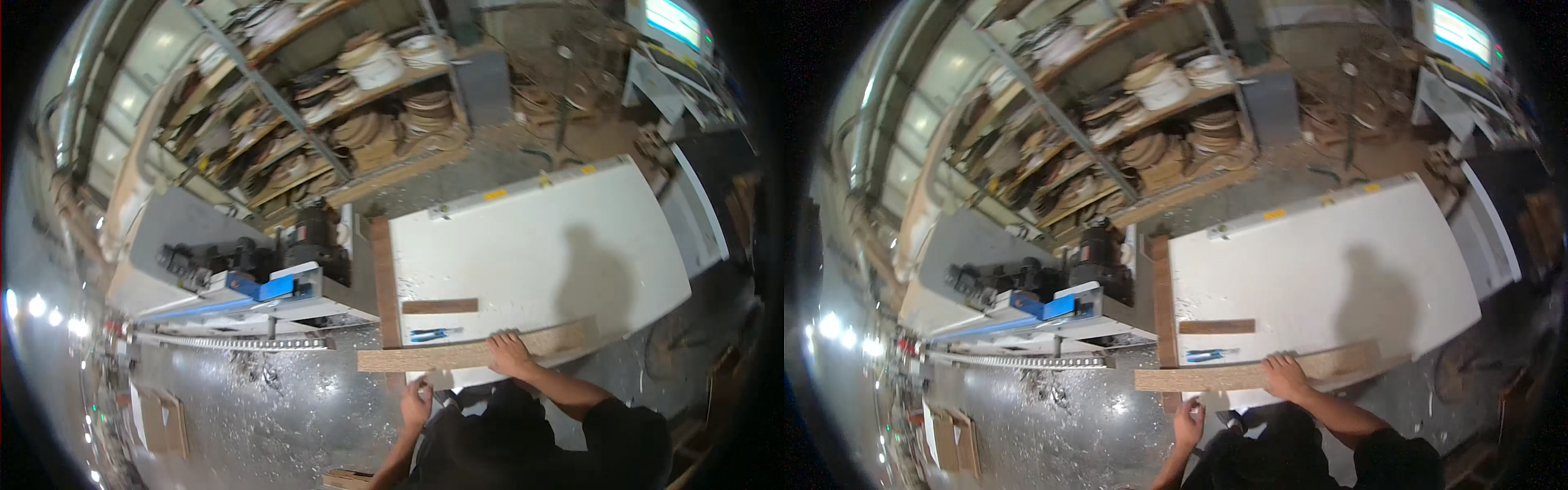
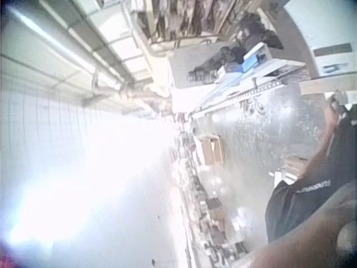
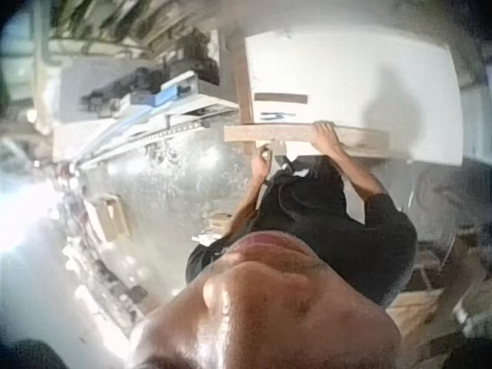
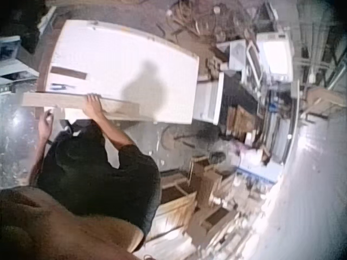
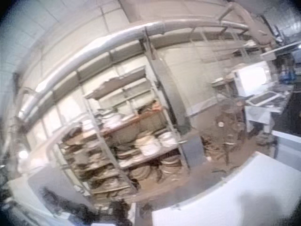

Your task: The recorder organizes and marks various white and wood-textured furniture components at a factory workbench using a blue marking tool.

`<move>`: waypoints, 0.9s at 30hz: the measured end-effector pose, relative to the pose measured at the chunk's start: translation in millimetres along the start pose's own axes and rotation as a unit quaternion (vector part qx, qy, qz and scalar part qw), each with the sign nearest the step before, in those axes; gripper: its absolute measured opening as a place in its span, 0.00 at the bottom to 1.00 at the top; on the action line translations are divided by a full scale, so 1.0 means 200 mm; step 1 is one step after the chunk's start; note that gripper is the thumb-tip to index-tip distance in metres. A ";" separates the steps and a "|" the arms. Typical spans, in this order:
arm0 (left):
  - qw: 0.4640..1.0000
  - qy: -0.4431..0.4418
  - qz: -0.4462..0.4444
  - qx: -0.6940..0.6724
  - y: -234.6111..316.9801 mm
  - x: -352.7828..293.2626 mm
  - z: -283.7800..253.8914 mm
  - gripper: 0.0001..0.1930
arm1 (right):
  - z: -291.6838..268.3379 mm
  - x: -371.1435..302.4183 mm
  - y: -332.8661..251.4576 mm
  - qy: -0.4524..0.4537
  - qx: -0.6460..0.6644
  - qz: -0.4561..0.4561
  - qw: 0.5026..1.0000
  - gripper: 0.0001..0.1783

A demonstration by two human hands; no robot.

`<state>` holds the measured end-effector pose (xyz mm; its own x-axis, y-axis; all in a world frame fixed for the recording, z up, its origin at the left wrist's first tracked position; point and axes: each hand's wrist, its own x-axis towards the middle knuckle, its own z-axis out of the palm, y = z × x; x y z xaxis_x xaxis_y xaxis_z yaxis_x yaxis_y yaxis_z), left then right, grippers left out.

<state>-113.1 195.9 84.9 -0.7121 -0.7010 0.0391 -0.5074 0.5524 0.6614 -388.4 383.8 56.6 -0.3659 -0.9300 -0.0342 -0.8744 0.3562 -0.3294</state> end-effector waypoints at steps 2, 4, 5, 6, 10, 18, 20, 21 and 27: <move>0.995 -0.024 -0.095 -0.030 -0.04 -0.12 0.03 0.21 | -0.04 0.02 0.01 -0.028 0.029 -0.013 0.999 0.43; 0.986 -0.062 -0.151 -0.035 -0.01 -0.18 0.04 0.23 | 0.00 0.02 0.05 -0.030 0.040 -0.020 0.999 0.44; 0.985 -0.031 -0.164 -0.043 -0.01 -0.20 0.05 0.23 | 0.00 0.02 0.04 -0.033 0.037 -0.014 0.999 0.44; 0.981 -0.048 -0.180 -0.054 -0.01 -0.22 0.06 0.25 | -0.01 0.01 0.04 -0.035 0.031 -0.008 0.999 0.45; 0.970 -0.087 -0.215 -0.074 -0.05 -0.21 0.22 0.30 | 0.07 0.02 0.08 -0.049 0.004 0.009 0.999 0.52; 0.850 -0.284 -0.204 -0.393 -0.08 0.02 0.50 0.39 | 0.02 -0.10 -0.01 -0.048 0.076 0.004 0.996 0.46; 0.809 -0.350 -0.196 -0.429 0.02 0.02 0.48 0.37 | 0.03 -0.16 0.00 -0.051 0.251 -0.005 0.967 0.45; 0.767 -0.309 -0.188 -0.529 0.07 -0.02 0.50 0.36 | 0.01 -0.20 -0.02 -0.081 0.253 0.024 0.964 0.49; 0.602 -0.306 -0.156 -0.721 0.31 -0.15 0.39 0.34 | -0.18 -0.35 -0.13 -0.199 0.343 0.128 0.909 0.55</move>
<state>-160.9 286.9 66.7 -0.9606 -0.1272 -0.2473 -0.0292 -0.8381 0.5448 -351.7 443.1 101.8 -0.2657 -0.8318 -0.4873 -0.3226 0.5531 -0.7681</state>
